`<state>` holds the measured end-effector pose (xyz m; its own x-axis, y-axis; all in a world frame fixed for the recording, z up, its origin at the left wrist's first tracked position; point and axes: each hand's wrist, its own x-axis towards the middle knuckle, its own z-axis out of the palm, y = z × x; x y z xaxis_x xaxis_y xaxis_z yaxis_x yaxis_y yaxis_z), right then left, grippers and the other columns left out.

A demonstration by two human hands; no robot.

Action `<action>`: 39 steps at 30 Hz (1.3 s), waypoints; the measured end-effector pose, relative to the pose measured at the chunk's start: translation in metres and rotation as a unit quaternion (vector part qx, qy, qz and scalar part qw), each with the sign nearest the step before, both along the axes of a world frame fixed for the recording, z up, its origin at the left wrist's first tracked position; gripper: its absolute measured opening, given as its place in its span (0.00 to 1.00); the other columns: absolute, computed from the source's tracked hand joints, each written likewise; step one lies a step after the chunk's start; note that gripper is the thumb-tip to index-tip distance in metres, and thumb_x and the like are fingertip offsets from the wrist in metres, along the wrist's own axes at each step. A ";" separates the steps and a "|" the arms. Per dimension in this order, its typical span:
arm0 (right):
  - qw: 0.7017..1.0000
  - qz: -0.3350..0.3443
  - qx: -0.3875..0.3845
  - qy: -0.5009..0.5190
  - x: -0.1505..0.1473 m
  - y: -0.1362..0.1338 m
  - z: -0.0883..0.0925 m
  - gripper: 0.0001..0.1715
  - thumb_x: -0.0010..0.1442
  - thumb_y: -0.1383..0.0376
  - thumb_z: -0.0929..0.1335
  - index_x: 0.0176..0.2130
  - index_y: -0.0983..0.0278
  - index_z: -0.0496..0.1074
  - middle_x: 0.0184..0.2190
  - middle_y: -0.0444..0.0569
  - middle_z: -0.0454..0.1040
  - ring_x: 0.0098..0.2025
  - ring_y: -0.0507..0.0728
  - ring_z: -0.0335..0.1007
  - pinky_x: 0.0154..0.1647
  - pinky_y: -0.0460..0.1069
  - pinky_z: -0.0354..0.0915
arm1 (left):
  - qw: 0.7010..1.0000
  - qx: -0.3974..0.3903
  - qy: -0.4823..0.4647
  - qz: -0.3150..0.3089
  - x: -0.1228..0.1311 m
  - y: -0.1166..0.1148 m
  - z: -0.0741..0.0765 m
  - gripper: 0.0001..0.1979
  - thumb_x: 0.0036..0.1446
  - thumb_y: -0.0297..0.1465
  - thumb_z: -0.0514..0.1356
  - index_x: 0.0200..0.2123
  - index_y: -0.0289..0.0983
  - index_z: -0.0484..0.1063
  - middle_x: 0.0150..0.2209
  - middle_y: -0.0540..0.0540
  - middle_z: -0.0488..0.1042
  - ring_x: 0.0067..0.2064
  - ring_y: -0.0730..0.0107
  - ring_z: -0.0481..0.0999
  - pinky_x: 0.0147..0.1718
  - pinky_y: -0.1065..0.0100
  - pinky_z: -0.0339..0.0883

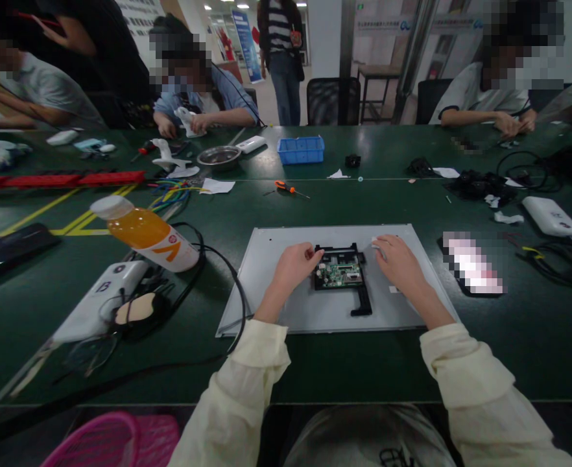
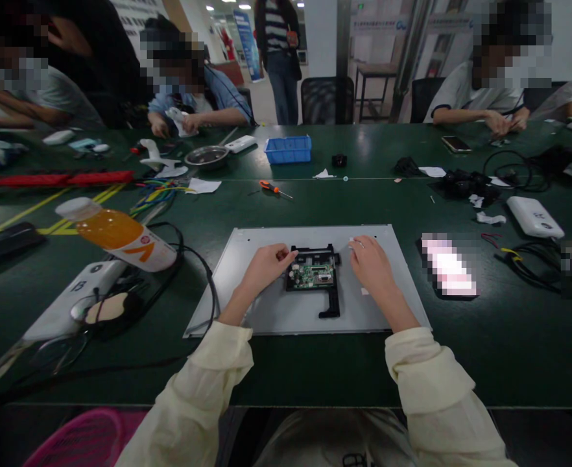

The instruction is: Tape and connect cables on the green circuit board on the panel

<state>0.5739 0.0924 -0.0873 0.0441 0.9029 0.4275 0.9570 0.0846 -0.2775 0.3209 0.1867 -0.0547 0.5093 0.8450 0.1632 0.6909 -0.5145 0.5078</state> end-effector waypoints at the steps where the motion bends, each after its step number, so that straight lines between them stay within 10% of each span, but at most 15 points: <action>1: 1.000 -0.002 -0.001 -0.001 0.000 0.000 0.000 0.19 0.60 0.70 0.60 0.47 0.66 0.74 0.48 0.57 0.73 0.53 0.63 0.64 0.56 0.58 0.61 | 1.000 0.006 0.011 0.008 0.002 -0.001 -0.001 0.18 0.59 0.44 0.53 0.23 0.38 0.67 0.22 0.47 0.70 0.26 0.67 0.68 0.27 0.68 0.54; 21: 1.000 -0.016 -0.018 -0.003 0.000 0.001 0.001 0.19 0.60 0.70 0.61 0.48 0.67 0.73 0.49 0.57 0.72 0.53 0.62 0.64 0.57 0.57 0.60 | 0.977 0.139 0.154 0.045 0.001 -0.006 0.021 0.10 0.58 0.28 0.51 0.30 0.36 0.72 0.32 0.40 0.74 0.38 0.58 0.71 0.36 0.64 0.59; 39: 1.000 -0.004 -0.015 -0.004 0.001 0.003 -0.005 0.19 0.62 0.69 0.61 0.50 0.69 0.72 0.50 0.58 0.73 0.55 0.62 0.64 0.58 0.57 0.60 | 0.974 0.134 0.183 0.016 0.012 -0.015 0.007 0.11 0.61 0.27 0.50 0.32 0.37 0.72 0.34 0.42 0.73 0.39 0.62 0.70 0.36 0.64 0.60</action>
<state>0.5753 0.0952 -0.0922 0.0487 0.9149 0.4007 0.9598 0.0682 -0.2723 0.3328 0.1719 -0.0479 0.5489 0.8135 0.1920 0.8182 -0.5699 0.0758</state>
